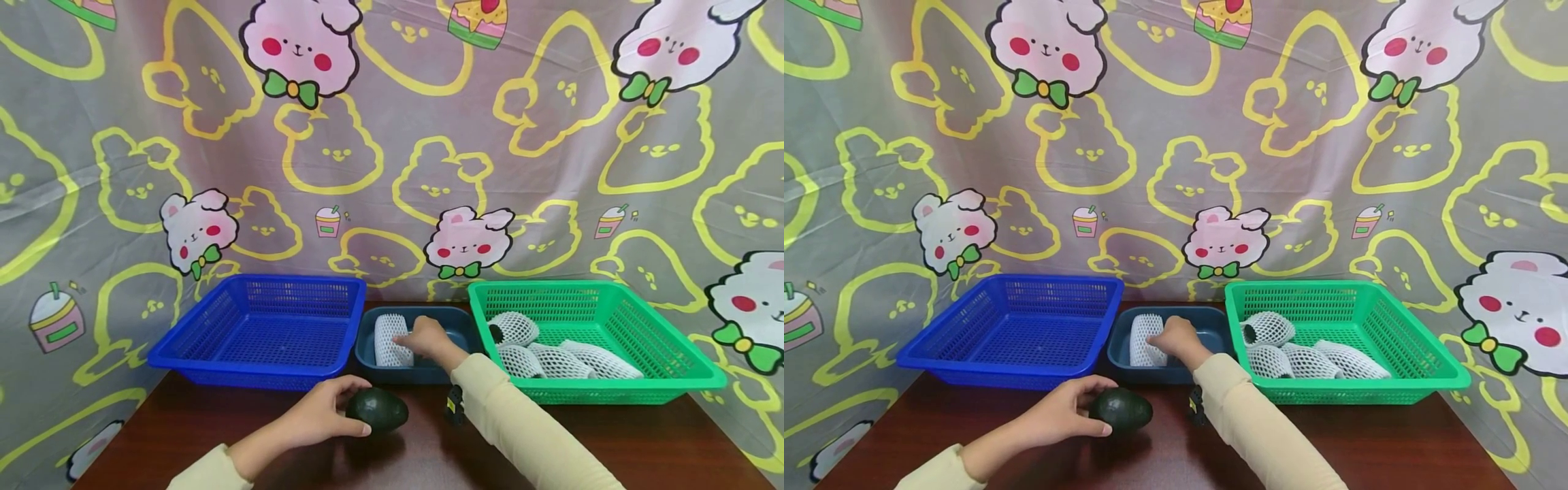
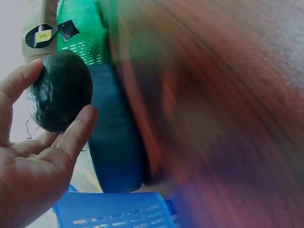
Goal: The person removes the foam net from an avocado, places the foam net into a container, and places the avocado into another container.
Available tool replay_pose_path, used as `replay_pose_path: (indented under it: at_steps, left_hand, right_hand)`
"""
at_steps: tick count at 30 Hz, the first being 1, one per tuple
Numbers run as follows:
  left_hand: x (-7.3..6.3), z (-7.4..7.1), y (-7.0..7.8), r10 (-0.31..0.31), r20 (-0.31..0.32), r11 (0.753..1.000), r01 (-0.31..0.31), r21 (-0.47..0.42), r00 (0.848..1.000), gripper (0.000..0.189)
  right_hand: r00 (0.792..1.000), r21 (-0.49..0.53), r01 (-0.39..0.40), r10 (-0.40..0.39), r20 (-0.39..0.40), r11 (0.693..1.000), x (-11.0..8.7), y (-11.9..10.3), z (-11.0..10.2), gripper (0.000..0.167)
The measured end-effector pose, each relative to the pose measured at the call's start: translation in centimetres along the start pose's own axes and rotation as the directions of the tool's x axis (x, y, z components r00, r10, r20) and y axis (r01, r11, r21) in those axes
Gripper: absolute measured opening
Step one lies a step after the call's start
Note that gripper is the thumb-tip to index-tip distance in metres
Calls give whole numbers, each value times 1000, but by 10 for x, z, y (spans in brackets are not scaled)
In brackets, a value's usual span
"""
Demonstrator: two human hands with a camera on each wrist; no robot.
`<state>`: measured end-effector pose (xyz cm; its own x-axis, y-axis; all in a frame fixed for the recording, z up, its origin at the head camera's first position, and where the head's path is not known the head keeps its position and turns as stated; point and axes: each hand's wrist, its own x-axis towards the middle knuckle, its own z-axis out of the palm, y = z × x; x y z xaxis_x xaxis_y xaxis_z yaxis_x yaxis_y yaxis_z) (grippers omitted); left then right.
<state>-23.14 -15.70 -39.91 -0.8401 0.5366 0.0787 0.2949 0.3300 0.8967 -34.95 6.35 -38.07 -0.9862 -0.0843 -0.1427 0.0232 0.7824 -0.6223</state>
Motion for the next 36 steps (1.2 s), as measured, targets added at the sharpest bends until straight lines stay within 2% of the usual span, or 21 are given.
replay_pose_path:
  at_steps: [6, 12, 19, 24, 27, 32, 36]
  left_hand:
    - [-4, -2, 13, 22, 0, 999, -22, -39, 1000, 57]
    - [-9, -10, 24, 40, -16, 998, -41, -43, 999, 58]
    - [-13, -26, 34, 37, -44, 996, -40, -81, 998, 60]
    - [-13, -40, 39, 42, -103, 999, -45, -27, 994, 60]
    - [-12, -49, 40, 53, -142, 999, -54, 2, 988, 60]
    - [-10, -66, 39, 60, -228, 998, -54, 31, 972, 60]
    - [-10, -81, 35, 54, -296, 998, -38, 60, 954, 58]
  right_hand:
    - [998, 24, 49, -48, -42, 998, -6, -2, -4, 41]
    - [990, 53, 110, -105, -91, 992, -12, -3, -6, 48]
    - [965, 142, 246, -229, -126, 959, -25, -9, 0, 36]
    - [943, 206, 330, -312, -117, 921, -35, -18, 12, 28]
    - [935, 275, 353, -340, -98, 894, -41, -25, 19, 20]
    - [938, 405, 331, -344, -42, 852, -51, -35, 32, 11]
    - [946, 432, 299, -325, -15, 851, -56, -40, 41, 21]
